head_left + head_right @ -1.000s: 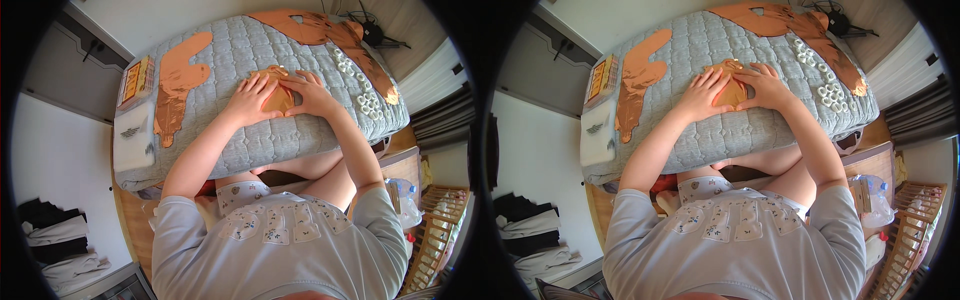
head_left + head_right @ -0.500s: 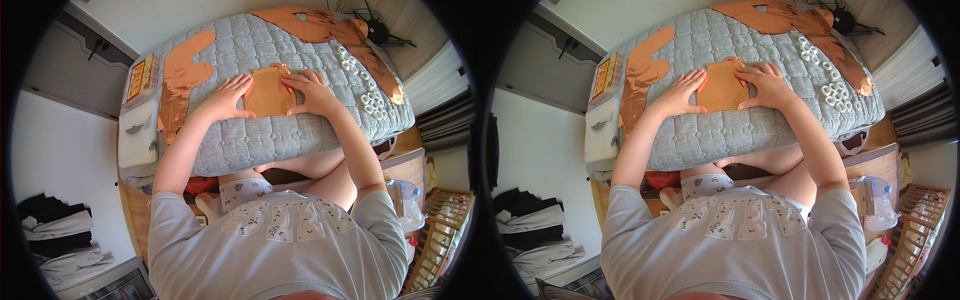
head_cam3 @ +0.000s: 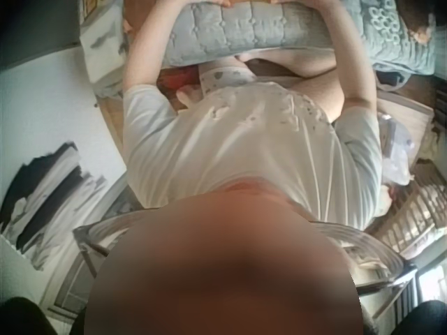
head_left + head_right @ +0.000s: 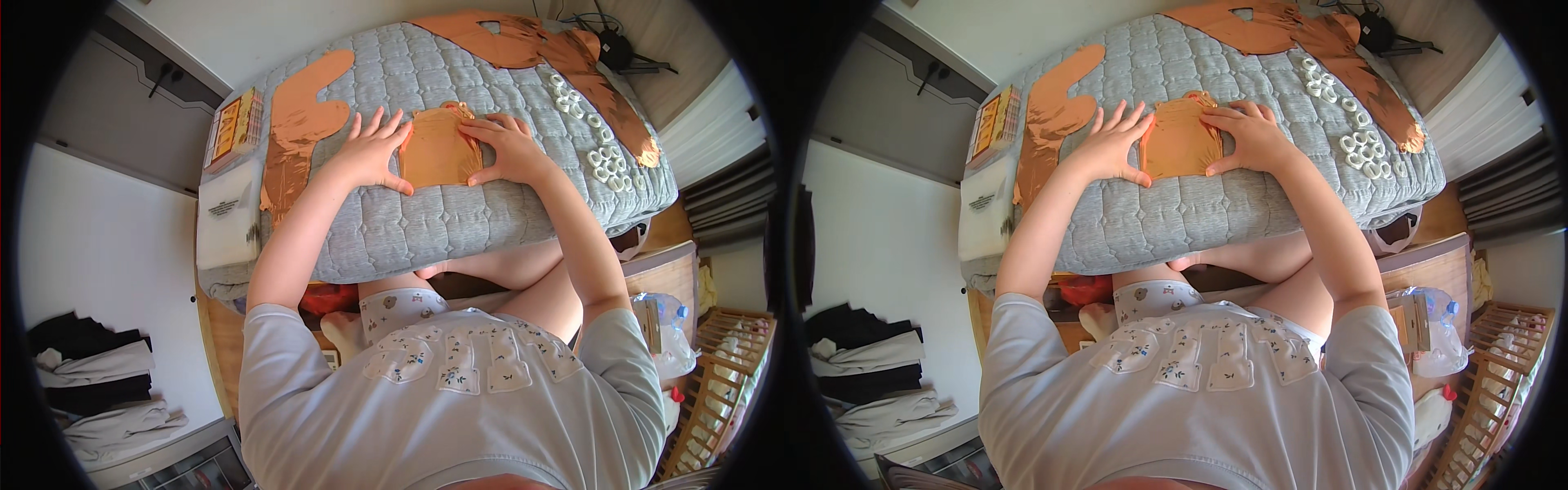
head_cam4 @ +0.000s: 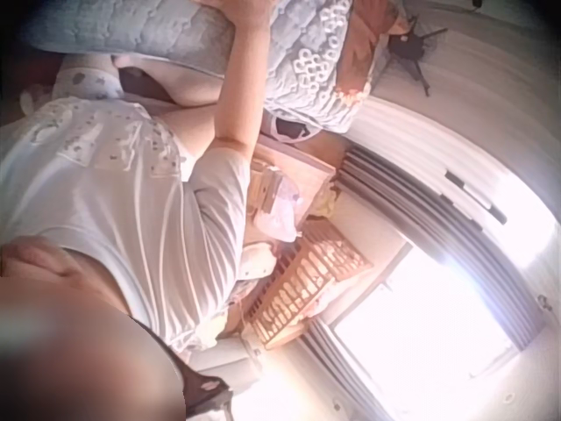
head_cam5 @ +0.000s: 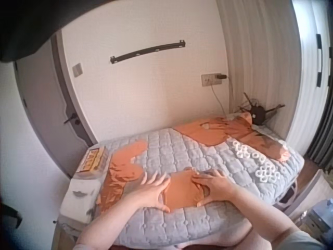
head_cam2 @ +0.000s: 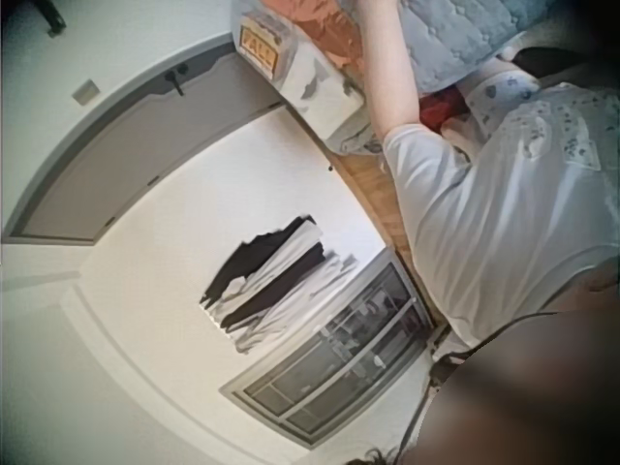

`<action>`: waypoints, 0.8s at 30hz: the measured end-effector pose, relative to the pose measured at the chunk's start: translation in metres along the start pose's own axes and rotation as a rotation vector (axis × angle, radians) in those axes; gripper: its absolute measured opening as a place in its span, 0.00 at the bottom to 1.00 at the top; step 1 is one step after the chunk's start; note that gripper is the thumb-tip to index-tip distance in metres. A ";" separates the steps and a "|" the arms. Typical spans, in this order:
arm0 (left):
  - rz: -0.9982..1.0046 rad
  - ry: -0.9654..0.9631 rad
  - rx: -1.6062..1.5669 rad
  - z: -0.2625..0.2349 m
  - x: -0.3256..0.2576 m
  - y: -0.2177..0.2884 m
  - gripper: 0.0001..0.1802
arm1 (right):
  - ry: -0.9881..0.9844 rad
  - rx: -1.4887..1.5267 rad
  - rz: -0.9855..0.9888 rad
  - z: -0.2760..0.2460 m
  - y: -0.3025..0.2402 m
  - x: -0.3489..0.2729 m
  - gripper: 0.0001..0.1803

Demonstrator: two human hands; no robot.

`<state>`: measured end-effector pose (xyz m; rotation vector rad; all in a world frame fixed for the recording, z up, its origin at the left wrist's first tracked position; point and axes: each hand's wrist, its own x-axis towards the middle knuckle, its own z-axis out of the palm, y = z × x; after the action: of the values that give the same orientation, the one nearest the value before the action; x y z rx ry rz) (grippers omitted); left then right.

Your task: The person folds a foil balloon into a small square by hand, places it onto a cardboard packaging card, and holds up the card.

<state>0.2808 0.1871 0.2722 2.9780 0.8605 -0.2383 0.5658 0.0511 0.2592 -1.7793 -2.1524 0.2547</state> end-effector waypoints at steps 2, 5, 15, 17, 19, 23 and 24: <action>0.000 -0.006 0.008 -0.001 -0.001 0.000 0.82 | 0.001 -0.002 -0.004 0.000 0.000 0.000 0.57; -0.020 -0.040 0.035 -0.007 0.000 0.005 0.83 | 0.006 -0.002 -0.007 0.003 0.001 -0.001 0.57; -0.134 -0.201 0.110 -0.030 0.007 0.016 0.87 | 0.020 0.005 -0.028 0.002 0.006 0.001 0.57; -0.149 -0.177 0.120 -0.038 0.010 0.019 0.85 | 0.029 0.008 -0.032 0.004 0.007 0.000 0.57; -0.164 -0.152 0.129 -0.041 0.016 0.027 0.83 | 0.036 0.011 -0.035 0.005 0.007 0.001 0.56; -0.016 0.187 -0.108 -0.010 0.042 0.062 0.76 | 0.050 0.005 -0.054 0.008 0.008 0.002 0.56; 0.060 0.281 -0.150 0.000 0.046 0.067 0.71 | 0.060 0.006 -0.059 0.007 0.008 0.002 0.56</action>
<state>0.3548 0.1542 0.2647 2.9301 0.7680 0.2418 0.5699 0.0550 0.2501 -1.6958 -2.1559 0.1910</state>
